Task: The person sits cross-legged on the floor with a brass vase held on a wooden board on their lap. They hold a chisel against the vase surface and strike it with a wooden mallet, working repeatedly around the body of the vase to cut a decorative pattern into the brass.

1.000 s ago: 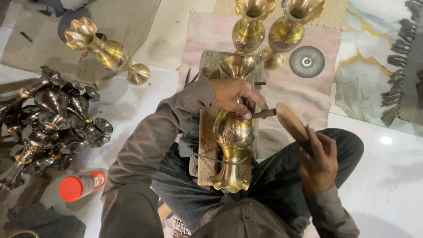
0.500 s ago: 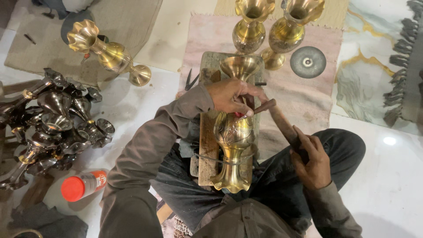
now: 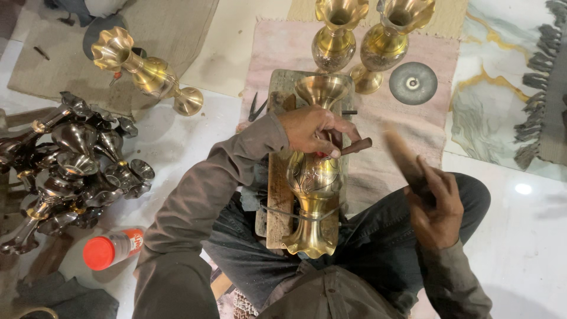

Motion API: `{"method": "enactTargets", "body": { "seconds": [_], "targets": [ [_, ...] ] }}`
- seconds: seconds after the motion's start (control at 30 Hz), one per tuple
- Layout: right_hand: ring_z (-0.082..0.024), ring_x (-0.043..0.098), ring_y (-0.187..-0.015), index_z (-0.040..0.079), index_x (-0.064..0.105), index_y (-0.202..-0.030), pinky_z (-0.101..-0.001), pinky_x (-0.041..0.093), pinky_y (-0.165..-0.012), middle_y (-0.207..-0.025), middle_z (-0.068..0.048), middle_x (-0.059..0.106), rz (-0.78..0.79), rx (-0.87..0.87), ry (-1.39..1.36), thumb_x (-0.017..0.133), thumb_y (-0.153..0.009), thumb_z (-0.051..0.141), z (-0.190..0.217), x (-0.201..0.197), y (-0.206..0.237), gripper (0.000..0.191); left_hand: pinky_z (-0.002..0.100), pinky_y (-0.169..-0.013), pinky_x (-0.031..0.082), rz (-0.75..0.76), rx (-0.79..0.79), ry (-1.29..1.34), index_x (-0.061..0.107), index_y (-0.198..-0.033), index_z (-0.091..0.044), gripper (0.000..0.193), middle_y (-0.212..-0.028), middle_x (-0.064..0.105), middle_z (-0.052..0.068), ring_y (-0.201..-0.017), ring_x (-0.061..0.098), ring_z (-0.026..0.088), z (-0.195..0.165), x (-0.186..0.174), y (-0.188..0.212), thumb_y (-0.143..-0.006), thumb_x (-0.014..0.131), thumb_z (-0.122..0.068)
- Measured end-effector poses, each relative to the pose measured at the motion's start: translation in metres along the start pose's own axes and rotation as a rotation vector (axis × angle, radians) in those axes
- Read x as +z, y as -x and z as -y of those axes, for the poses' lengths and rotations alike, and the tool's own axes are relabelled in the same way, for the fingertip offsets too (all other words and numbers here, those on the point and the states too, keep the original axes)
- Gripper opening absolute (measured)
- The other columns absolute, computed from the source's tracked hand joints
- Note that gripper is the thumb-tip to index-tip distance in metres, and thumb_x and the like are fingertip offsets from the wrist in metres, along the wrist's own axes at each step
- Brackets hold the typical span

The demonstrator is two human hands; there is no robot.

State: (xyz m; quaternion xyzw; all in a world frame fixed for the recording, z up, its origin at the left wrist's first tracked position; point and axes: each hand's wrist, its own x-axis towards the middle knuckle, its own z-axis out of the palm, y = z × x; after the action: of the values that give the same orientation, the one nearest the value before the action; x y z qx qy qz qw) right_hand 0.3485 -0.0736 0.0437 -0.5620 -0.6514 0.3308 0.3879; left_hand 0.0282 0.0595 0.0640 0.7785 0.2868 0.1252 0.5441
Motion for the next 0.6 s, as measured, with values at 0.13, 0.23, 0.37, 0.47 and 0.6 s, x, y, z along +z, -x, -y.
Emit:
{"method": "enactTargets", "body": {
  "seconds": [0.13, 0.23, 0.37, 0.47, 0.6],
  "targets": [
    [-0.019, 0.063, -0.103, 0.005, 0.058, -0.148, -0.0321, 0.053, -0.088, -0.122, -0.012, 0.058, 0.055, -0.109, 0.277, 0.070, -0.084, -0.009, -0.004, 0.001, 0.003, 0.066, 0.038, -0.089, 0.062, 0.019, 0.017, -0.019, 0.066, -0.133, -0.016, 0.046, -0.103, 0.079, 0.009, -0.096, 0.078, 0.019, -0.002, -0.002, -0.002, -0.089, 0.079, -0.016],
    [-0.020, 0.056, -0.100, 0.003, 0.055, -0.149, -0.0311, 0.049, -0.086, -0.115, -0.010, 0.054, -0.049, -0.024, 0.049, 0.069, -0.090, -0.006, -0.010, 0.001, 0.006, 0.061, 0.037, -0.087, 0.062, 0.032, 0.021, -0.022, 0.066, -0.133, -0.015, 0.046, -0.101, 0.079, 0.009, -0.094, 0.077, 0.020, -0.001, -0.003, -0.002, -0.088, 0.079, -0.017],
    [-0.020, 0.061, -0.105, 0.004, 0.057, -0.142, -0.0316, 0.052, -0.092, -0.119, -0.009, 0.057, -0.016, -0.085, 0.130, 0.070, -0.090, -0.006, -0.013, 0.000, 0.008, 0.054, 0.037, -0.086, 0.062, 0.040, 0.033, -0.001, 0.066, -0.134, -0.015, 0.047, -0.103, 0.078, 0.009, -0.095, 0.077, 0.020, 0.002, -0.004, -0.003, -0.088, 0.080, -0.018],
    [-0.021, 0.061, -0.107, 0.006, 0.054, -0.151, -0.0318, 0.053, -0.092, -0.123, -0.011, 0.056, -0.039, -0.033, 0.063, 0.067, -0.088, -0.007, -0.011, 0.001, 0.008, 0.066, 0.037, -0.087, 0.062, 0.036, 0.082, -0.017, 0.066, -0.133, -0.014, 0.047, -0.106, 0.077, 0.011, -0.098, 0.077, 0.020, 0.003, -0.005, -0.003, -0.088, 0.081, -0.018],
    [-0.024, 0.061, -0.114, 0.011, 0.053, -0.152, -0.0337, 0.054, -0.094, -0.126, -0.014, 0.056, -0.025, -0.066, 0.154, 0.068, -0.089, -0.008, -0.006, 0.002, 0.007, 0.068, 0.037, -0.089, 0.063, 0.066, -0.001, -0.007, 0.068, -0.131, -0.015, 0.044, -0.105, 0.080, 0.010, -0.097, 0.079, 0.020, 0.004, -0.004, -0.001, -0.088, 0.079, -0.019]
  ]
}}
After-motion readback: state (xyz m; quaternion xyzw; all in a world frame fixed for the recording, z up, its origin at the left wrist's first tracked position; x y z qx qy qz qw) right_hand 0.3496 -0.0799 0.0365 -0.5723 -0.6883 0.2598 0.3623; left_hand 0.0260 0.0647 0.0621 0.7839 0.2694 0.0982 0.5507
